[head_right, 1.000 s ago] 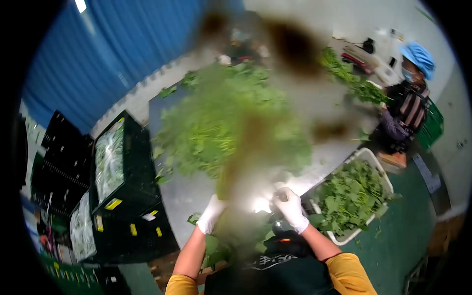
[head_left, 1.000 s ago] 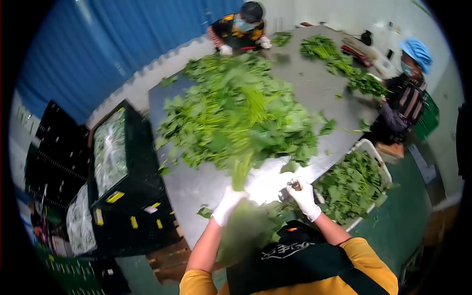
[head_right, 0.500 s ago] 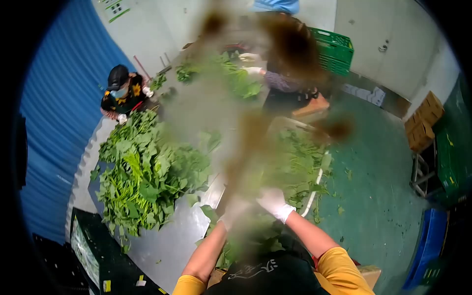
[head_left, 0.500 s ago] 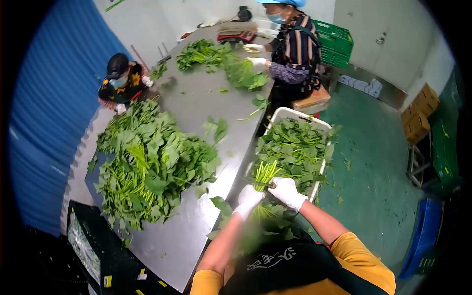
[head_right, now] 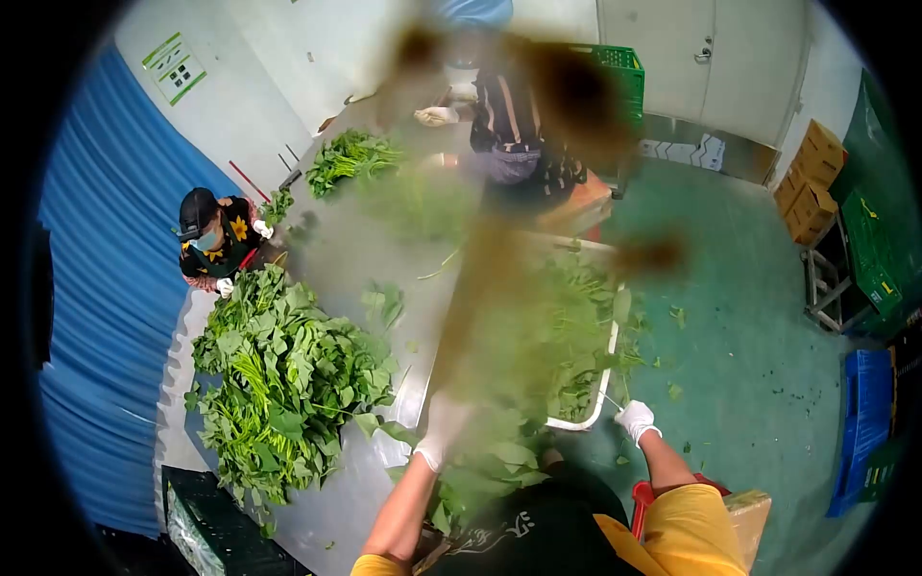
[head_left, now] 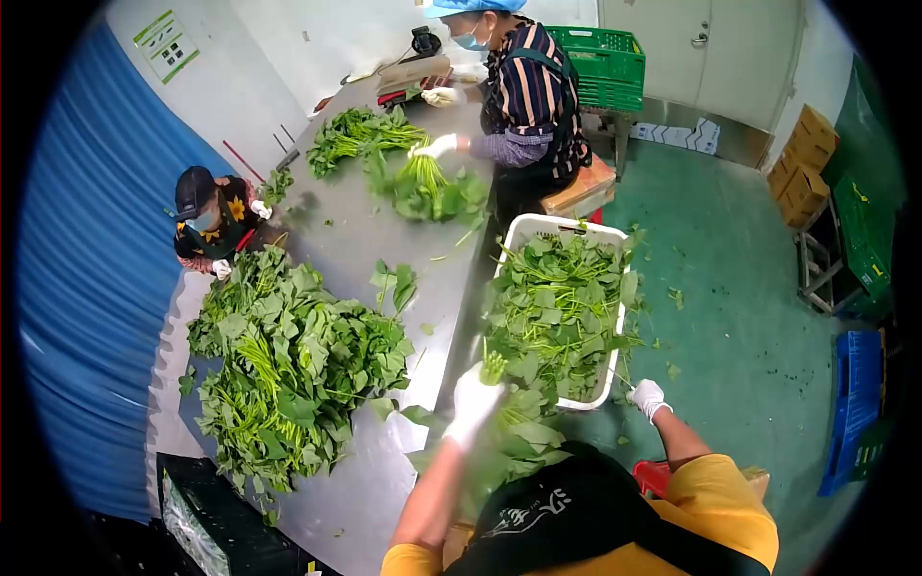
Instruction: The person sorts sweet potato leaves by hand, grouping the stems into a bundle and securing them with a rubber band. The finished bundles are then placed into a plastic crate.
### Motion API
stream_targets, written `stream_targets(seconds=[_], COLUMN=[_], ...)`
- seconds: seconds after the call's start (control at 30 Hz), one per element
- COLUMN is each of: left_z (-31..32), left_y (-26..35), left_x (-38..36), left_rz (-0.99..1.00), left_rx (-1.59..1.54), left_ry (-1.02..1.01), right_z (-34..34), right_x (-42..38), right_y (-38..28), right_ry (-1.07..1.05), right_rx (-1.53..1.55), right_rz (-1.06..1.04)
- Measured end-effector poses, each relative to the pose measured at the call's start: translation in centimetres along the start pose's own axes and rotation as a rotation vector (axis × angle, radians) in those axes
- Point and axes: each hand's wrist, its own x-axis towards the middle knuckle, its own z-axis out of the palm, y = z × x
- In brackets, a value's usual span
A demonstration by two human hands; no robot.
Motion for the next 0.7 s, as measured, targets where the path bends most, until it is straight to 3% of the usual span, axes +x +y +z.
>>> stream_targets(seconds=[0.13,0.2,0.27,0.37,0.47,0.5,0.53,0.6,0.63,0.7], left_z=[-0.5,-0.4,-0.6,-0.6,-1.8,-2.1,-3.0,-5.1,-6.2,-8.6], left_y=[2.7,3.2,4.3,5.9,6.8,5.9,5.8,5.8,5.5,5.8], left_x=[-1.3,-1.8,-2.6,-3.2,-4.0,-4.1,-4.4,-5.3,-5.7,-7.9], left_rz=[-0.011,0.026,0.137,0.29,0.265,0.211,0.199,0.088,0.037,0.042], left_rx=[0.064,0.446,0.564,0.782,0.824,0.861,0.864,0.771,0.789,0.709], left_ry=[0.163,0.158,0.128,0.343,0.382,0.387,0.414,0.556,0.593,0.654], right_z=[-4.8,-8.2,-10.6,-12.0,-10.0,-7.3,-5.5,-3.3,-3.7,-3.4], right_x=[-5.3,-10.0,-13.9,-16.6,-14.9,-11.6,-9.0,-6.9,-7.5,-8.7], right_y=[-9.2,-14.5,-17.7,-20.7,-19.7,-18.6,-15.3,-12.3,-12.6,-15.1], right_ry=[0.215,0.228,0.21,0.337,0.212,0.15,0.029,0.08,0.054,0.016], right_rx=[0.458,0.621,0.693,0.596,0.433,0.174,0.191,0.053,0.139,0.131], right_rz=[-0.418,-0.498,-0.71,-0.877,-0.865,-0.625,-0.6,-0.418,-0.359,-0.469])
